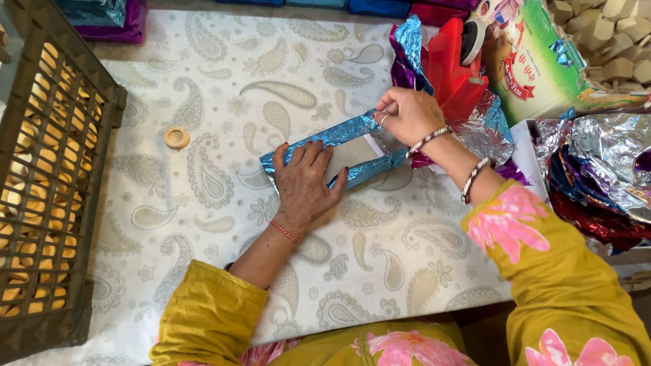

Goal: The person wraps a small rectangular box with shiny metallic foil paper. They first place the box on a sheet of blue foil, fold the edges over, and secure them with clear tape. They then repeat the process with a sheet of purple foil, folding and taping the edges to create a double-wrapped package.

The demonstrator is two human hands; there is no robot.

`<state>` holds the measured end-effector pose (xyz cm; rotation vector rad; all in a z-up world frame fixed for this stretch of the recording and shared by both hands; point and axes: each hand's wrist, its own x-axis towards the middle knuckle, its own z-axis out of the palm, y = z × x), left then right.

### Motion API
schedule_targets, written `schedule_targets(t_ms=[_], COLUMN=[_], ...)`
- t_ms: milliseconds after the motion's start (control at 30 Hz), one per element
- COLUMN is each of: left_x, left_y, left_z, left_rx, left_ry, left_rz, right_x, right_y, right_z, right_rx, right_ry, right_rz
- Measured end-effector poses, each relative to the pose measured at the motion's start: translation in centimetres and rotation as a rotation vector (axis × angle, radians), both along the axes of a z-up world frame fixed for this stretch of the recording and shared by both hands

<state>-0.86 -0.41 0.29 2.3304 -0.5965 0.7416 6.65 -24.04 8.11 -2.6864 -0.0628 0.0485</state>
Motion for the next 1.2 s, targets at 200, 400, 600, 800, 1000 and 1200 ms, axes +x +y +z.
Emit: schedule_targets(t_ms=[200,400,600,800,1000,1200], left_x=[-0.1,-0.1,0.2,0.4,-1.1,-1.4], left_y=[0.0,0.3,0.5,1.5,1.9,1.9], left_z=[0.3,0.3,0.5,1.0,0.7,1.0], left_rx=[-0.018,-0.084,-0.053,-0.038,-0.098,-0.146], left_ry=[-0.024,0.019,0.083,0.260,0.305,0.345], left_rz=[0.008,-0.027,-0.053,-0.132,-0.117,-0.110], right_x=[-4.5,-5.4,-5.9,-5.9,-5.2,-5.6], right_y=[3.3,3.1,2.7,2.2,1.5,1.8], right_z=[-1.5,-3.3,-4.3,-4.3,-4.0,-3.6], right_rx=[-0.232,-0.336,-0.431,-0.474,-0.497,-0.429], right_ry=[-0.302,-0.259,-0.208,-0.245,-0.232,-0.235], right_rz=[0.555,0.632,0.641,0.666,0.704,0.706])
